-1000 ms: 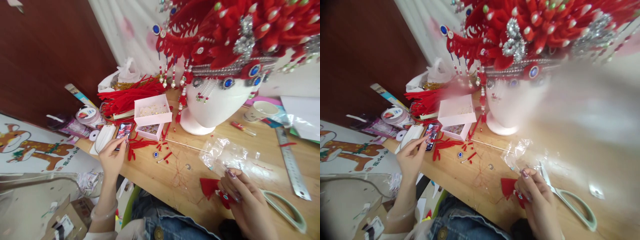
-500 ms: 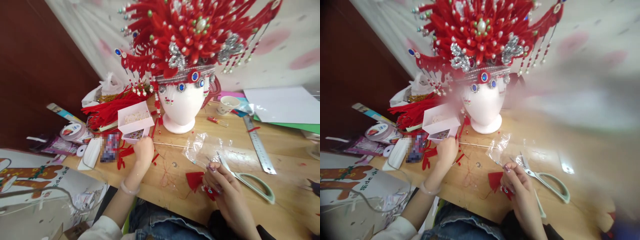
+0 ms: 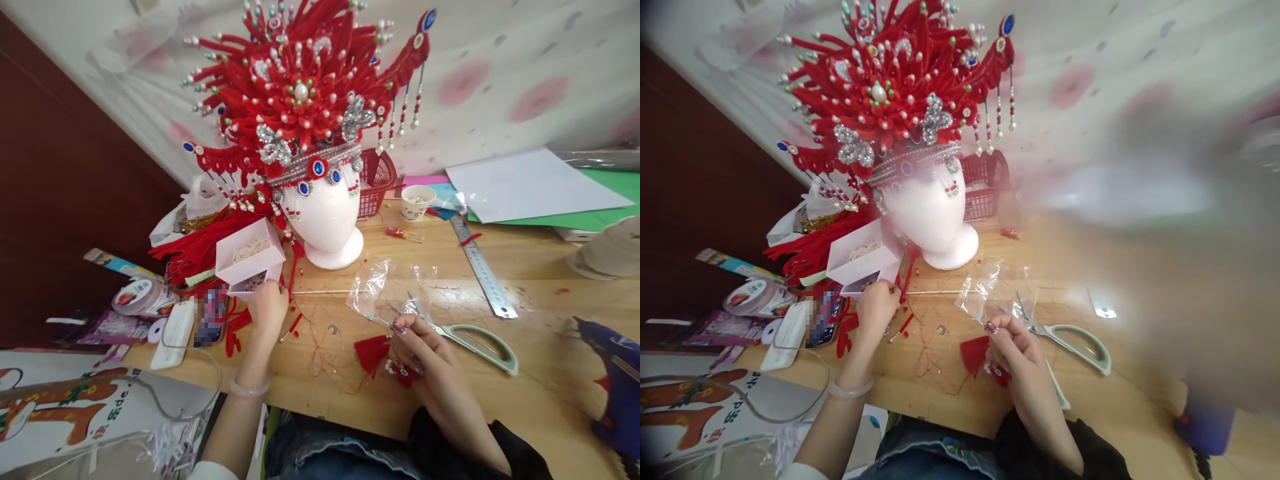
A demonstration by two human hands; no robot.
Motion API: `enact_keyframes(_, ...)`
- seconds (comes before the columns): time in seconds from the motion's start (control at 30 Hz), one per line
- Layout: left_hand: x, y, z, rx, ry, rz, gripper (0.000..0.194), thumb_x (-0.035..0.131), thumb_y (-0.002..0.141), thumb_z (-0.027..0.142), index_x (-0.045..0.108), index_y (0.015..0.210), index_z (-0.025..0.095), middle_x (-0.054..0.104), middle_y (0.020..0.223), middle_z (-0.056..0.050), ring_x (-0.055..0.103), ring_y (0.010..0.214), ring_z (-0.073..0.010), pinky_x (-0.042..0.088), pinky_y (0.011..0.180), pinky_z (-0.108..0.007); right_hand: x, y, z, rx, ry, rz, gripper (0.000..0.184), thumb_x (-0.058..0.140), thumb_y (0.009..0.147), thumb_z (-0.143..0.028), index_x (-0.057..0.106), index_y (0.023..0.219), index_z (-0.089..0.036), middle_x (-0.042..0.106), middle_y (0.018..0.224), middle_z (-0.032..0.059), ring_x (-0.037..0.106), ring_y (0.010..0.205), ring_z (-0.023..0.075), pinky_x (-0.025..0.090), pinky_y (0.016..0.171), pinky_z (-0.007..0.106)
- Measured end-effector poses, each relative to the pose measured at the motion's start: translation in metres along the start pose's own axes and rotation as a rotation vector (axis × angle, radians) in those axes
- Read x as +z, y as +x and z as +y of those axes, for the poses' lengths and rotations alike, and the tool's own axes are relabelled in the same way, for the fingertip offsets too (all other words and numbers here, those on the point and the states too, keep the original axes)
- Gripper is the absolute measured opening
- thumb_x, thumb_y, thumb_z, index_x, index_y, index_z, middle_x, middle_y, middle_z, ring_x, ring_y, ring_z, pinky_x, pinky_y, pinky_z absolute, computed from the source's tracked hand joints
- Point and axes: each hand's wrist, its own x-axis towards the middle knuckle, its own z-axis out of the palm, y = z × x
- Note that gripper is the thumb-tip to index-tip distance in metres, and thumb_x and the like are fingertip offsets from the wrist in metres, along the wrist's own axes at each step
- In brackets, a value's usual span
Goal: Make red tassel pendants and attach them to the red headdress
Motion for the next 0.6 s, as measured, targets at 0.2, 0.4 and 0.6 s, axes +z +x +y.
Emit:
enact_keyframes(0.2, -0.015, 0.011, -0.014, -0.029, -0.392, -0.247, 0.012, 0.051, 0.077, 0.025, 0.060, 0.070, 0.019, 0.067, 0.053, -0.002, 0.064, 0.046, -0.0170, 0.047, 0.050, -0.026, -0.003, 0.003, 0.001, -0.030, 0.028, -0.003, 0.036, 0.078, 0.075, -0.050, 0.058, 0.082, -0.020, 0.028, 0.051, -0.0105, 0.021, 0.048, 0.0057, 0.019, 0.048, 0.021)
enact_keyframes(0.4, -0.026, 0.009, -0.020, -0.020, -0.670, -0.407, 0.020, 0.060, 0.067, 0.038, 0.056, 0.072, 0.018, 0.072, 0.061, -0.005, 0.067, 0.051, -0.0160, 0.048, 0.049, -0.024, -0.006, 0.004, 0.003, -0.033, 0.028, -0.018, 0.038, 0.077, 0.075, -0.051, 0.056, 0.082, -0.020, 0.027, 0.050, -0.0110, 0.020, 0.048, 0.0059, 0.017, 0.047, 0.022)
enact_keyframes(0.6, -0.032, 0.005, -0.026, 0.051, -0.780, -0.488, 0.027, 0.067, 0.065, 0.043, 0.056, 0.072, 0.019, 0.077, 0.074, -0.010, 0.074, 0.067, -0.0211, 0.057, 0.066, -0.033, -0.003, 0.004, 0.004, -0.031, 0.019, -0.018, 0.038, 0.077, 0.076, -0.051, 0.056, 0.081, -0.020, 0.026, 0.051, -0.0110, 0.018, 0.048, 0.0060, 0.017, 0.047, 0.021)
